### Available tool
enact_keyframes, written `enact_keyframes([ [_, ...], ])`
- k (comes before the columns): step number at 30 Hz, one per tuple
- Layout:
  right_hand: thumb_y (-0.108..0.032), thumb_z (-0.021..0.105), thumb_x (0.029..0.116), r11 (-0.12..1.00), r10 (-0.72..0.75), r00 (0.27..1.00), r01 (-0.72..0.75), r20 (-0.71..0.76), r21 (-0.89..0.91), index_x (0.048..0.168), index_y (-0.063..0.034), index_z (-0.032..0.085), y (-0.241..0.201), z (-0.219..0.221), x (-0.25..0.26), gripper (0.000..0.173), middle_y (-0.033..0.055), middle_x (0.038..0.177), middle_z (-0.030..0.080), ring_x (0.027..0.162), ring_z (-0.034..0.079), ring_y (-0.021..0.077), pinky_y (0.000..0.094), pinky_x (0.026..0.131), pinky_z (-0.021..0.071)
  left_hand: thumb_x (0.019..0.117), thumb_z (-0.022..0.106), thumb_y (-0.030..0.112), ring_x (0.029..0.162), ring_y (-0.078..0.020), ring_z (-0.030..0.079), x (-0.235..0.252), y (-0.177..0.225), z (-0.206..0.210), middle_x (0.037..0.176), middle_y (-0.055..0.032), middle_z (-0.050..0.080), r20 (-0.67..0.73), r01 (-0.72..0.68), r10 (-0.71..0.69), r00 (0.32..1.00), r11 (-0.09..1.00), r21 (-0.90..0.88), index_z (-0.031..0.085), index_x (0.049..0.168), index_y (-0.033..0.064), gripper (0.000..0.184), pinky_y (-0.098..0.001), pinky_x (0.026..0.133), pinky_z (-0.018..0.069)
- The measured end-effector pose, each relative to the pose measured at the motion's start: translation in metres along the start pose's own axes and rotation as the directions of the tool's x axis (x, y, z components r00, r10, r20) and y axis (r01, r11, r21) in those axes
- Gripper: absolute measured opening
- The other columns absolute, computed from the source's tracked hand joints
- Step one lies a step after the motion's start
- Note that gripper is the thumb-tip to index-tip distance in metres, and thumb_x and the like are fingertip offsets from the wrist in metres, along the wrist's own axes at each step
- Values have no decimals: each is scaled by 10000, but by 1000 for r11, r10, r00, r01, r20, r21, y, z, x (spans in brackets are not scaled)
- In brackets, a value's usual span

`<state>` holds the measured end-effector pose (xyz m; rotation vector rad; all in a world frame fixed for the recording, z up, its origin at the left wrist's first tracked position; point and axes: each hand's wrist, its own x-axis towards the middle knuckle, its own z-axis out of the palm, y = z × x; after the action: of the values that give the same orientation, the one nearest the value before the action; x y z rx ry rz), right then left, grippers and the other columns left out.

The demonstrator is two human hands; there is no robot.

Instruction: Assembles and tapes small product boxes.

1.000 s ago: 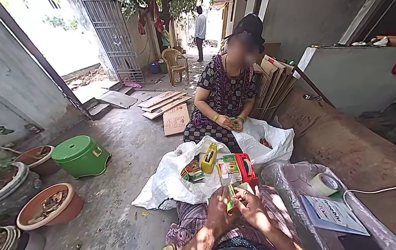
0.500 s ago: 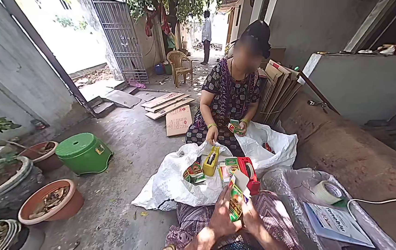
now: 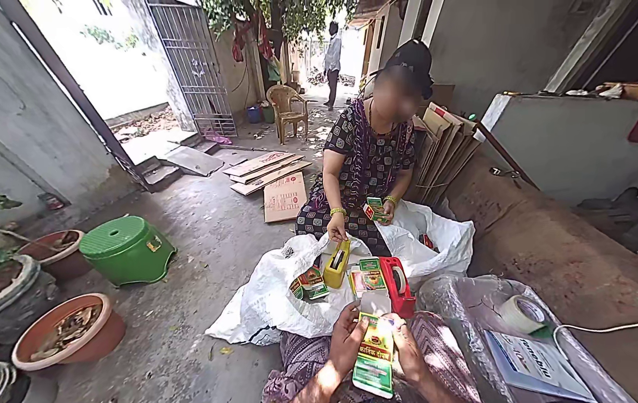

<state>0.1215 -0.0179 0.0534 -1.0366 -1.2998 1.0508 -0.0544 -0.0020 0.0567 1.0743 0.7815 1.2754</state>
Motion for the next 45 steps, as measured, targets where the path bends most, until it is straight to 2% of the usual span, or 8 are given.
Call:
enact_keyframes([
  [8, -224, 286, 1091, 999, 48, 998, -48, 44, 5, 1061, -74, 702, -3, -8, 6, 443, 34, 924, 739, 875, 709, 107, 308, 843, 599, 1040, 548, 306, 707, -158, 640, 0, -13, -5, 743, -41, 628, 24, -167, 169, 985, 926, 338, 609, 687, 87, 420, -349, 675, 565],
  [12, -210, 425, 1044, 998, 65, 998, -64, 26, -21, 1429, -25, 518, -10, -11, 25, 437, 115, 1259, 663, 1058, 679, 159, 329, 894, 593, 1061, 499, 316, 756, -157, 632, 1, -15, -6, 752, -37, 610, 112, -289, 268, 957, 857, 427, 576, 644, 100, 476, -340, 706, 556],
  [17, -92, 691, 941, 988, -8, 994, 24, 106, -154, 1137, -35, 732, -13, -17, 49, 208, 55, 958, 774, 853, 733, 131, 317, 814, 615, 1060, 515, 296, 766, -151, 660, 1, -13, -6, 782, -32, 647, 108, -290, 270, 957, 859, 421, 638, 736, 83, 408, -341, 728, 580],
  [22, -58, 684, 903, 840, -378, 904, 425, 198, -336, 945, -98, 794, -10, -19, 53, 125, -9, 945, 784, 855, 729, 37, 250, 816, 615, 1040, 574, 214, 684, -163, 653, 5, 2, -5, 887, -113, 710, -62, -20, 21, 998, 1000, 22, 468, 1397, 9, 425, -314, 630, 562],
  [26, -51, 664, 897, 805, -431, 866, 496, 255, -325, 918, -82, 785, -15, -12, 52, 127, 19, 974, 781, 903, 731, 62, 263, 853, 606, 987, 663, 191, 596, -98, 555, 9, 1, -11, 735, -65, 667, -121, 31, -33, 992, 999, -16, 742, 985, -4, 210, -261, 578, 483],
  [32, -222, 748, 921, 939, -53, 937, 165, 344, -303, 1109, -98, 772, -32, -15, 58, 226, -11, 912, 756, 722, 662, 32, 252, 708, 575, 970, 658, 85, 710, -145, 676, 9, 5, -12, 808, -118, 723, -108, -31, 31, 994, 1000, 4, 730, 982, -33, 139, -298, 680, 577],
  [38, -244, 727, 858, 847, -171, 978, 83, -120, -525, 874, -150, 784, -37, -1, 59, 111, -64, 706, 704, 593, 616, 25, 282, 596, 549, 966, 661, 455, 1009, -152, 718, 3, 7, -9, 1178, -94, 716, -4, -65, 71, 997, 932, 357, 490, 1465, 28, 679, -363, 910, 613],
  [45, -177, 744, 870, 913, -46, 999, 42, 1, -406, 1228, -85, 731, -41, 2, 51, 370, 14, 1043, 774, 924, 728, 60, 282, 863, 609, 642, 870, 485, 1135, -169, 680, -5, -5, -7, 1276, -123, 685, 21, -153, 209, 978, 637, 755, 511, 1443, -15, 1010, -402, 997, 570],
])
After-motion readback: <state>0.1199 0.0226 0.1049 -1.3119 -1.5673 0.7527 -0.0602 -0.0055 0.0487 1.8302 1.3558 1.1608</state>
